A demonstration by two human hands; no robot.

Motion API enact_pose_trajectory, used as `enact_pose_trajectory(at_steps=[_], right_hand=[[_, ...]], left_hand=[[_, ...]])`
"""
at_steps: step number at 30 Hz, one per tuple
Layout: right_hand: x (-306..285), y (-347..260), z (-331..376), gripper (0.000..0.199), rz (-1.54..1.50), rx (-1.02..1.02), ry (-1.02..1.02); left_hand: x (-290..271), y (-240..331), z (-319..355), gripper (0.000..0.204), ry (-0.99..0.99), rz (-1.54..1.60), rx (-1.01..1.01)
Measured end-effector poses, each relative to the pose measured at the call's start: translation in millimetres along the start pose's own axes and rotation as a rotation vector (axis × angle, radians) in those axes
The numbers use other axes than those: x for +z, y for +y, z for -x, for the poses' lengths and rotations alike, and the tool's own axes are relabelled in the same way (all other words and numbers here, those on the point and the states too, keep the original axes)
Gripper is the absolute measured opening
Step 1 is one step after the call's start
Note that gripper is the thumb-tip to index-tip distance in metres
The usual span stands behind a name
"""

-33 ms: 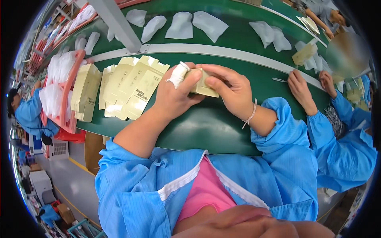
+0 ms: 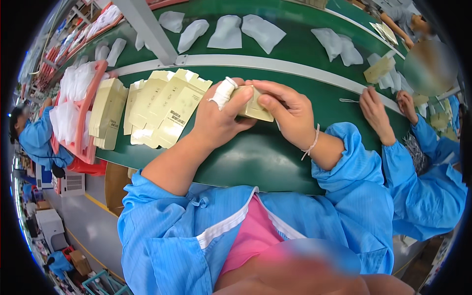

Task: The person folds flat packaging boxes into shape, inserts paper leaflets into each box, and places the assembled boxes onto the conveyor belt.

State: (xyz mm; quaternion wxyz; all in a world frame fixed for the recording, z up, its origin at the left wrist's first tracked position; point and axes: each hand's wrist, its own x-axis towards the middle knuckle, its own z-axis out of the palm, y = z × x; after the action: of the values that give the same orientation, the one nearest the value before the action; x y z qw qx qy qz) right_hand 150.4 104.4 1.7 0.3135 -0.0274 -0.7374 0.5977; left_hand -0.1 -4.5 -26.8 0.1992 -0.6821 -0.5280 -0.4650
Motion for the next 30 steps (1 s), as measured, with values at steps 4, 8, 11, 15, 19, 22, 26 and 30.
enact_pose_trajectory(at_steps=[4,8,11,15,19,22,26,30], right_hand=[[0.9,3.7,-5.7,0.025,0.074,-0.068,0.058],[0.9,1.6,-5.4,0.032,0.130,-0.057,0.000],[8.8,-1.3,-5.0,0.048,0.243,-0.271,-0.027],[-13.5,7.6,-17.9,0.059,0.395,-0.528,0.068],[-23.9,7.6,-32.8,0.059,0.696,-0.758,-0.280],[-32.9,-0.1,-34.0,0.060,0.737,-0.497,-0.480],[-55.1,-1.8,-25.6,0.052,0.889,-0.167,-0.638],[-65.8,15.3,-19.9,0.041,0.967,0.085,-0.800]], left_hand=[[-0.3,-4.3,-5.2,0.092,-0.017,0.011,-0.023],[1.1,-4.8,-0.7,0.097,0.001,0.039,-0.030],[1.8,-7.5,-1.4,0.101,0.042,0.110,-0.033],[-4.6,-3.1,-13.5,0.100,0.169,0.048,-0.152],[-15.4,-6.4,-19.2,0.093,0.274,1.477,-1.137],[-11.3,-9.0,-16.0,0.081,0.177,1.030,-1.141],[-13.9,-23.2,-17.1,0.074,0.139,0.963,-1.083],[-10.0,-20.1,-14.3,0.070,0.115,0.935,-1.062]])
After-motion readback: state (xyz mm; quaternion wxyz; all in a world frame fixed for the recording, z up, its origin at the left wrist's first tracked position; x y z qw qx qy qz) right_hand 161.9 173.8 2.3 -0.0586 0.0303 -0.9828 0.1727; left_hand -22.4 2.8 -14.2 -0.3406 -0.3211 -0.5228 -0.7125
